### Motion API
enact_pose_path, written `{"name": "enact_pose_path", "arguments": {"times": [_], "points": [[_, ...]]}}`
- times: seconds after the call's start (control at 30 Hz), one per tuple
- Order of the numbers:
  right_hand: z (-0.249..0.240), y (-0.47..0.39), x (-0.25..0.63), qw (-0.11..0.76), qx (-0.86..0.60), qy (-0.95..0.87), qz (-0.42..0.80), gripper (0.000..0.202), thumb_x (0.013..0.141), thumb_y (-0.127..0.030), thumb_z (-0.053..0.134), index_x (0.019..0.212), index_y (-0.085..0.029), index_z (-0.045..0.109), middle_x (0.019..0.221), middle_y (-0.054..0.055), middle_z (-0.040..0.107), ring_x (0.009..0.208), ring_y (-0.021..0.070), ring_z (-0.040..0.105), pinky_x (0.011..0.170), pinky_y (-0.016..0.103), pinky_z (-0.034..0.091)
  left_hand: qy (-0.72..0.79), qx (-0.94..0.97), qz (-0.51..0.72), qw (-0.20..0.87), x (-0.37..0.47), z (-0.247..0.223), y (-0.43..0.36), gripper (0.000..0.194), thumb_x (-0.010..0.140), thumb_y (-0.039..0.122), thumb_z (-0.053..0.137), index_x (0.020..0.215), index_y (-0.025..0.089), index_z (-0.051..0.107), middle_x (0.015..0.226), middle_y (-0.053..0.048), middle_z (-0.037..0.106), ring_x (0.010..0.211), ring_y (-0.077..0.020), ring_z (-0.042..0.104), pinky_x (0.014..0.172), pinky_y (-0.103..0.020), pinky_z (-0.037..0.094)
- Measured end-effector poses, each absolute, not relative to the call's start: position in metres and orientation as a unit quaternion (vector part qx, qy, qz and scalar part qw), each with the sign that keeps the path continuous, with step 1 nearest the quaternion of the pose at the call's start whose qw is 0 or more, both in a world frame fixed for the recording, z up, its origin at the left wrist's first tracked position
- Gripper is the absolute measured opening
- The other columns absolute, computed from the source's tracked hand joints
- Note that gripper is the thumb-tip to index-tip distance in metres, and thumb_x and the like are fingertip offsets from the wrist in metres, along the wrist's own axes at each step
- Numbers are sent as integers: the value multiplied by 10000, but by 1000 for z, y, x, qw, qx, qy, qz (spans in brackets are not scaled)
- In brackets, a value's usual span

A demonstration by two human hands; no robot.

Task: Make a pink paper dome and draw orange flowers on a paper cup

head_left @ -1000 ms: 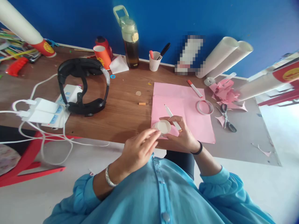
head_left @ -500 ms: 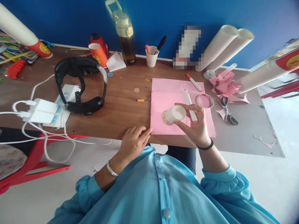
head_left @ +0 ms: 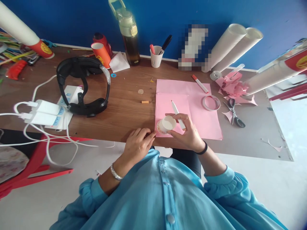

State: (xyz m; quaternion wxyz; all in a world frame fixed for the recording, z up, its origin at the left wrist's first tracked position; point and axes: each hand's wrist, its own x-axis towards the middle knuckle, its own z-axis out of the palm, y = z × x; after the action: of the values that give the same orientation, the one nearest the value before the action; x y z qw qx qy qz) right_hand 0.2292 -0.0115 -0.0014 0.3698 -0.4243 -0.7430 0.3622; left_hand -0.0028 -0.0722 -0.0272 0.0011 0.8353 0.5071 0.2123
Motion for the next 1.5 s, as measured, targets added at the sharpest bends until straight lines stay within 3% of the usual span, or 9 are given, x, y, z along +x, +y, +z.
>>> {"name": "enact_pose_path", "arguments": {"times": [0.13, 0.57, 1.0, 1.1, 1.23, 1.5], "points": [[-2, -12, 230, 361, -429, -748, 356, 418, 866, -287, 751, 1172, -276, 467, 1348, 132, 684, 1235, 276, 663, 907, 432, 543, 506, 835, 217, 1, -3, -27, -73, 243, 963, 225, 609, 1182, 225, 714, 983, -53, 701, 817, -191, 586, 769, -357, 473], [2, -12, 229, 339, -424, -776, 322, 397, 866, -274, 739, 1157, -263, 469, 1305, 129, 713, 1148, 247, 704, 595, 280, 543, 506, 833, 224, 5, -4, -28, -73, 242, 961, 219, 610, 1179, 219, 715, 992, -66, 701, 826, -192, 603, 774, -361, 489], [2, -10, 232, 328, -425, -782, 317, 419, 839, -213, 734, 1172, -270, 486, 1302, 105, 717, 1115, 233, 710, 641, 292, 569, 502, 824, 262, 15, -10, -22, -66, 228, 945, 196, 627, 1155, 190, 716, 988, -73, 721, 869, -207, 658, 789, -354, 550], [3, -10, 232, 324, -428, -780, 321, 429, 839, -220, 730, 1189, -270, 487, 1307, 101, 715, 1145, 240, 702, 616, 283, 572, 497, 818, 291, 15, -12, -11, -58, 291, 937, 160, 626, 1222, 183, 685, 1060, -82, 734, 936, -215, 677, 836, -351, 570], [1, -9, 233, 325, -426, -779, 326, 425, 852, -268, 749, 1199, -267, 503, 1304, 95, 713, 1151, 241, 699, 721, 319, 604, 459, 827, 324, 13, -8, 11, -44, 404, 931, 117, 621, 1328, 191, 624, 1220, -91, 726, 1080, -224, 681, 960, -369, 567], [-4, -8, 238, 326, -420, -782, 325, 423, 855, -314, 743, 1218, -267, 532, 1229, 82, 710, 1098, 244, 712, 724, 325, 616, 397, 857, 327, 26, 7, 35, -24, 417, 986, 151, 550, 1394, 234, 584, 1321, -81, 696, 1196, -207, 657, 1021, -390, 560]]}}
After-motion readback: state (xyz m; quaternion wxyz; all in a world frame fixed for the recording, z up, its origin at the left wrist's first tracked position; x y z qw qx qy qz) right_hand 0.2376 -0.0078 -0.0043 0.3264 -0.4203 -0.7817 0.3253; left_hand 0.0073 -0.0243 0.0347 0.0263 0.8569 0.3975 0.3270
